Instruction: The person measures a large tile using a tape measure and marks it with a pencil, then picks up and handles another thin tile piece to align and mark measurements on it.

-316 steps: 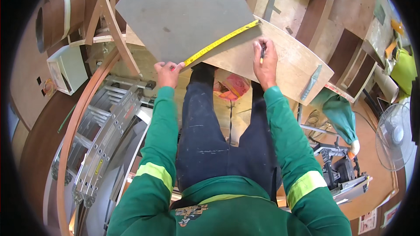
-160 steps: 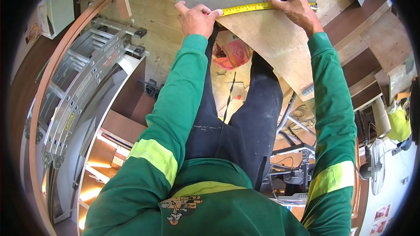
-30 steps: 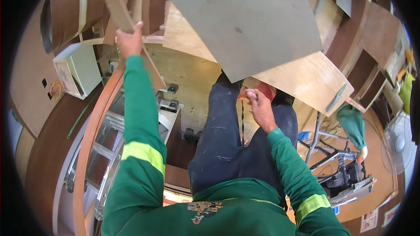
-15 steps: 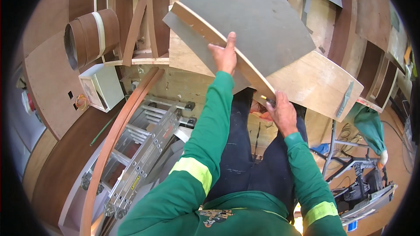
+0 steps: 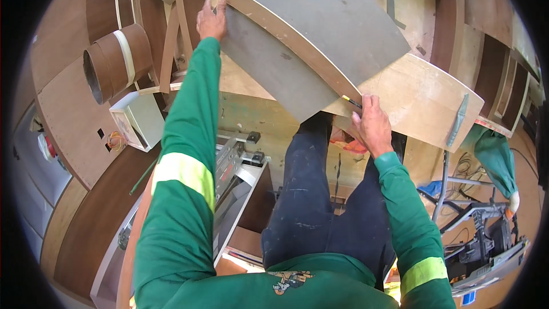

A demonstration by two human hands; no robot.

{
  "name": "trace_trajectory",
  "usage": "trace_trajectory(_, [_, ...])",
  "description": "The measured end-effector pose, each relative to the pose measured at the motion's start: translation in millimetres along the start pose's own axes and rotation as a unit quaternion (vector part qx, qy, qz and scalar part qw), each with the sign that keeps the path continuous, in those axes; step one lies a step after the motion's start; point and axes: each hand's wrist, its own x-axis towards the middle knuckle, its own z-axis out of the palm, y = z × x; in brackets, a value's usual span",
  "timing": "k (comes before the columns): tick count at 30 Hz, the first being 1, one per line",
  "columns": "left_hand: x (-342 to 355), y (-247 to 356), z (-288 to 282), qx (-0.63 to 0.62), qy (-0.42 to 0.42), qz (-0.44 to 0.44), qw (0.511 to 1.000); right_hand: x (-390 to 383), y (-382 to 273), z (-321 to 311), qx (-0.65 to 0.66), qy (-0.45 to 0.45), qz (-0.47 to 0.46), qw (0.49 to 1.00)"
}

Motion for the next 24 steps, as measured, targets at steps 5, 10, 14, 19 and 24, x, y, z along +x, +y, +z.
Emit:
trace_trajectory(5, [-13.7, -14.6, -9.2, 0.078, -0.12, 0.068, 0.987, -4.1, 4.3, -8.3, -0.006, -0.012, 0.038, 0.999])
trace_trajectory(10, [-115.9, 10.1, -23.4, -0.047, -0.066, 0.028, 0.996, -23.7, 40.6, -24.2, -0.051, -0.011, 0.084, 0.995])
trace_trajectory(14, [-179.9, 23.7, -10.2, -0.036, 0.01, -0.014, 0.999, -28.2, 69.6, -32.1, -0.086, -0.002, 0.044, 0.995])
trace_trajectory(19, [-223.1, 10.9, -1.3, -0.031, -0.019, -0.053, 0.998, -29.6, 78.8, -39.9, -0.115, -0.03, 0.012, 0.993])
trace_trajectory(24, [-282.6, -15.2, -4.1, -0.044, -0.042, -0.115, 0.991, -30.5, 84.3, -43.2, -0.129, -0.038, -0.037, 0.99])
